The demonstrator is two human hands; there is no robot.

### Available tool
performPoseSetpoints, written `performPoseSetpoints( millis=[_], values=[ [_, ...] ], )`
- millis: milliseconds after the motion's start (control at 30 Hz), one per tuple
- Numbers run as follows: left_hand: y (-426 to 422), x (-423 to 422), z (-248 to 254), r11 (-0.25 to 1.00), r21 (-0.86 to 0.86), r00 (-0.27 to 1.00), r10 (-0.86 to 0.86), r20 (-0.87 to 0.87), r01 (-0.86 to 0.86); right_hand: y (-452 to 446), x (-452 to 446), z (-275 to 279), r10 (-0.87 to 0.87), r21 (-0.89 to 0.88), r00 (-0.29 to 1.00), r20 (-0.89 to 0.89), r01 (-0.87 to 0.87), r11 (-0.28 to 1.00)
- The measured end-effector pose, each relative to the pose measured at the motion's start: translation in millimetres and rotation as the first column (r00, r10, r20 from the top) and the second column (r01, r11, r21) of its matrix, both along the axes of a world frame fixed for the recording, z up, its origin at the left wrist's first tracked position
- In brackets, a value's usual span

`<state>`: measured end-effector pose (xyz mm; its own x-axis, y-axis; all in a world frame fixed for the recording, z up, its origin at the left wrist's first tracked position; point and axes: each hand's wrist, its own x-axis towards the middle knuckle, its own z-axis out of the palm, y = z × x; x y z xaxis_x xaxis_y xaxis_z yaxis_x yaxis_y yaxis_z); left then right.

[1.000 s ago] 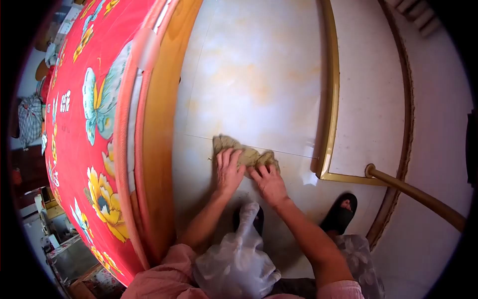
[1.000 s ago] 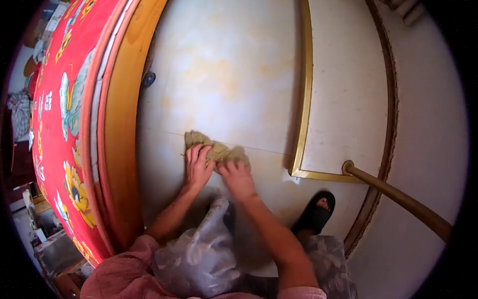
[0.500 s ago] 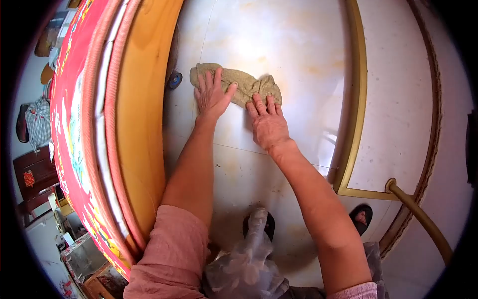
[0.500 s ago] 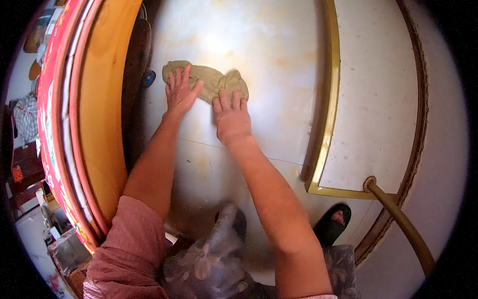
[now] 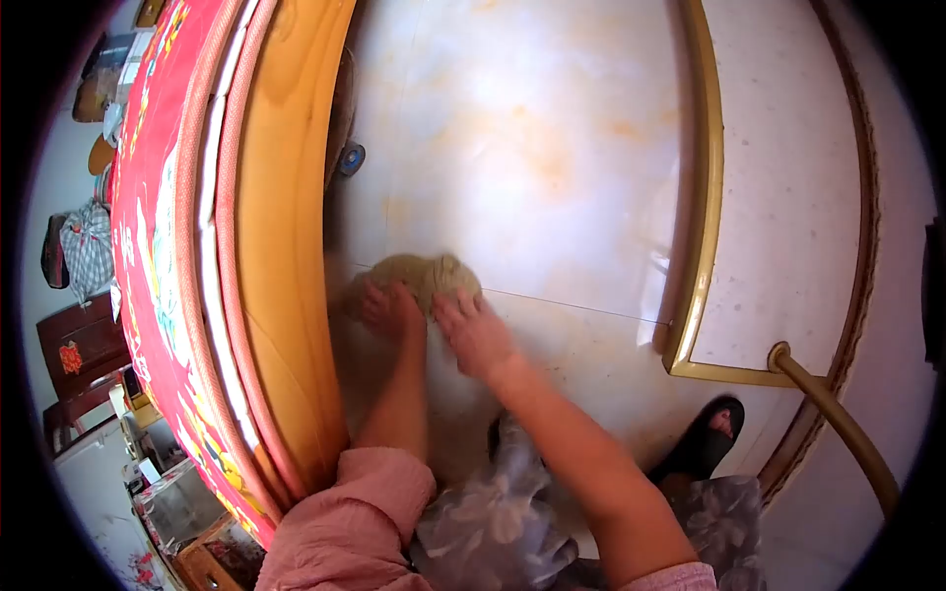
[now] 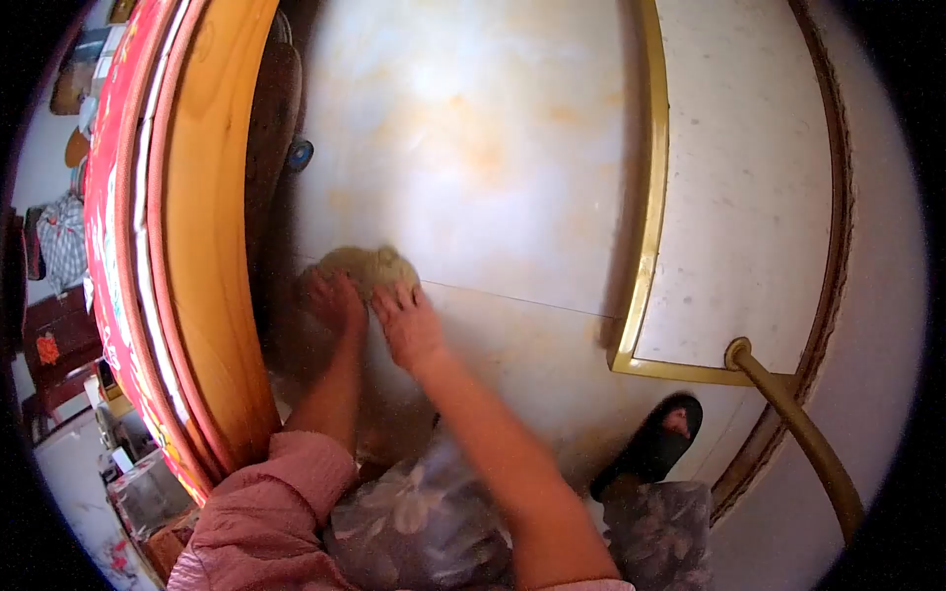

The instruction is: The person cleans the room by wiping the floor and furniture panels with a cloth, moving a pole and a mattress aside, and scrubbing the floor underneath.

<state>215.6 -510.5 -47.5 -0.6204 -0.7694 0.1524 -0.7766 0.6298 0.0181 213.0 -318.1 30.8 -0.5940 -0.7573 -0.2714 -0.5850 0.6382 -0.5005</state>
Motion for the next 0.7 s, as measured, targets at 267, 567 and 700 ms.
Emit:
performPoseSetpoints(
  millis=[267, 567, 700],
  values=[
    [24.3, -102.7, 22.1, 0.909, 0.346, 0.804, 0.021, -0.594, 0.232, 83.0, -16.8, 0.7, -0.414, -0.284, 0.872, 0.259, 0.479, 0.830],
    [-32.4, -209.0, 40.0, 0.307, 0.872, 0.427, 0.778, -0.461, 0.382, 124.2, -49.2, -16.8, -0.427, -0.017, 0.900, -0.084, 0.427, 0.904],
    [-48.4, -245.2, 36.0, 0.253, 0.874, 0.421, 0.799, -0.431, 0.415, 127.9, -53.2, -14.9, -0.392, 0.033, 0.918, -0.056, 0.394, 0.918]
  ],
)
